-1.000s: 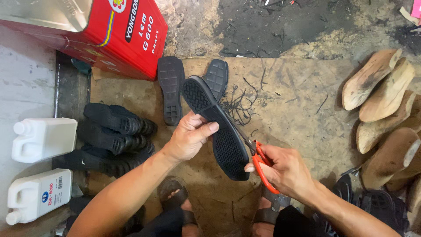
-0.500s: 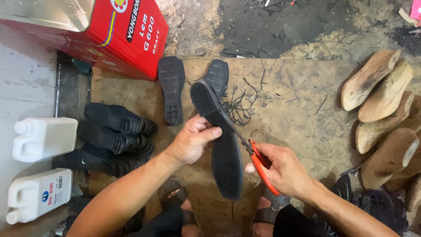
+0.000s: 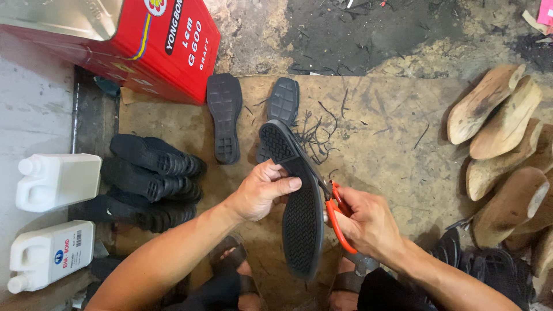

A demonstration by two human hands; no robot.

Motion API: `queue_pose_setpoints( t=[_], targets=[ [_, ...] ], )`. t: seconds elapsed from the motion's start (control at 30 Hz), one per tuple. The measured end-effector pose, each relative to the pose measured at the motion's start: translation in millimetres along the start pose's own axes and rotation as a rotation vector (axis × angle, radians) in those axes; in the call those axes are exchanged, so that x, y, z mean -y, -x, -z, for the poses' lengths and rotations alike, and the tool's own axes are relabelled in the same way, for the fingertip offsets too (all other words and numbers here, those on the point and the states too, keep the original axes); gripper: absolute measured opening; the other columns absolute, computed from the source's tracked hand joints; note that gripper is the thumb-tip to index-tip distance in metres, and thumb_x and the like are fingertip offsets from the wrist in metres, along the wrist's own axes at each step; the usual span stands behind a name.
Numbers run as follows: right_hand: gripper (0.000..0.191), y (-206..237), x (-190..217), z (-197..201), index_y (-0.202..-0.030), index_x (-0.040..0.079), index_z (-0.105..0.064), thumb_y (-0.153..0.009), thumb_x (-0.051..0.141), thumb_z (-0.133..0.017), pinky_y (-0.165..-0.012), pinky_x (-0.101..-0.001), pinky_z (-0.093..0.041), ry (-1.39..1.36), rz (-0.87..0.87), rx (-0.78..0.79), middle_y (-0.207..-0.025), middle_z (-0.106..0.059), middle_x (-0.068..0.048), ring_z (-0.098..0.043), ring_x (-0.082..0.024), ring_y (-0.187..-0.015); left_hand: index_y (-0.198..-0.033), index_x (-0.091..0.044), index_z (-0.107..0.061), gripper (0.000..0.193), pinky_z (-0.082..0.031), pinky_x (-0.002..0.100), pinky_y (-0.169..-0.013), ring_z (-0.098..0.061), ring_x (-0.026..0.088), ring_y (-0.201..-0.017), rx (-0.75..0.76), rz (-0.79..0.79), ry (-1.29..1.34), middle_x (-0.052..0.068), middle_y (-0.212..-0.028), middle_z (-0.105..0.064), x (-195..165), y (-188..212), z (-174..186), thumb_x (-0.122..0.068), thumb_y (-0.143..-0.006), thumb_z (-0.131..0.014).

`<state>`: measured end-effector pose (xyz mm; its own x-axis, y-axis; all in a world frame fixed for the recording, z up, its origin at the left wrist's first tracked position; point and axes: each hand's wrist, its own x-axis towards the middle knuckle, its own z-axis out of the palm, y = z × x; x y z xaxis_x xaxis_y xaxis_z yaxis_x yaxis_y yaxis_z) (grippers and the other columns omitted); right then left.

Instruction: The person trims the edges of a black rubber shoe sole using red-handled scissors. They hold the sole in the left hand and cut along the perimeter with the right hand, rotating the sole to follow the contour. Trimmed rubber pieces fall onto the work surface.

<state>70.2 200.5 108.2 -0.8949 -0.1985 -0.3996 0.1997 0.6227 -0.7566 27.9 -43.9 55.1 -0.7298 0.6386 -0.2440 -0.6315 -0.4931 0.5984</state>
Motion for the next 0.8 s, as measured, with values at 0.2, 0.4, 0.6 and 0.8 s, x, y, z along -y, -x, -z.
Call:
queue_pose_setpoints(
  t=[0.2, 0.4, 0.6, 0.8],
  targets=[
    [0.028, -7, -7, 10, -0.093, 0.005, -0.071, -0.081, 0.029, -0.076, -0.049, -0.0342, -0.049, -0.020, -0.027, 0.022, -0.057, -0.062, -0.009, -0.058, -0.016, -0.049, -0.132, -0.007, -0.056, 0.040, -0.062, 0.041, -0.090, -0.073, 0.024, -0.106, 0.117, -0.057, 0.042, 0.011, -0.123, -0.072, -40, -13, 5, -0.007, -0.093, -0.064],
    [0.036, -17, -9, 25, -0.108, 0.004, -0.073, -0.084, 0.031, -0.077, -0.052, -0.0304, -0.049, -0.191, 0.109, 0.133, -0.065, -0.065, -0.004, -0.056, -0.006, -0.060, -0.135, -0.008, -0.056, 0.026, -0.063, 0.042, -0.084, -0.074, 0.024, -0.099, -0.059, -0.113, 0.031, 0.011, -0.118, -0.070, -46, -18, 10, -0.016, -0.110, -0.054],
    [0.043, -19, 1, 25, -0.097, 0.004, -0.069, -0.077, 0.040, -0.083, -0.055, -0.0370, -0.044, 0.009, 0.176, 0.026, -0.063, -0.055, -0.008, -0.053, -0.022, -0.058, -0.135, -0.007, -0.059, 0.026, -0.062, 0.041, -0.087, -0.071, 0.019, -0.102, -0.085, -0.161, -0.105, 0.008, -0.117, -0.071, -41, -16, 16, -0.015, -0.110, -0.055],
    [0.053, -23, 13, 23, -0.085, 0.004, -0.061, -0.073, 0.051, -0.081, -0.060, -0.0424, -0.042, 0.239, 0.336, -0.159, -0.069, -0.058, -0.011, -0.058, -0.034, -0.062, -0.135, -0.007, -0.059, 0.027, -0.062, 0.038, -0.090, -0.070, 0.017, -0.105, -0.079, -0.152, -0.105, 0.006, -0.118, -0.070, -33, -10, 10, -0.019, -0.110, -0.054]
  ],
)
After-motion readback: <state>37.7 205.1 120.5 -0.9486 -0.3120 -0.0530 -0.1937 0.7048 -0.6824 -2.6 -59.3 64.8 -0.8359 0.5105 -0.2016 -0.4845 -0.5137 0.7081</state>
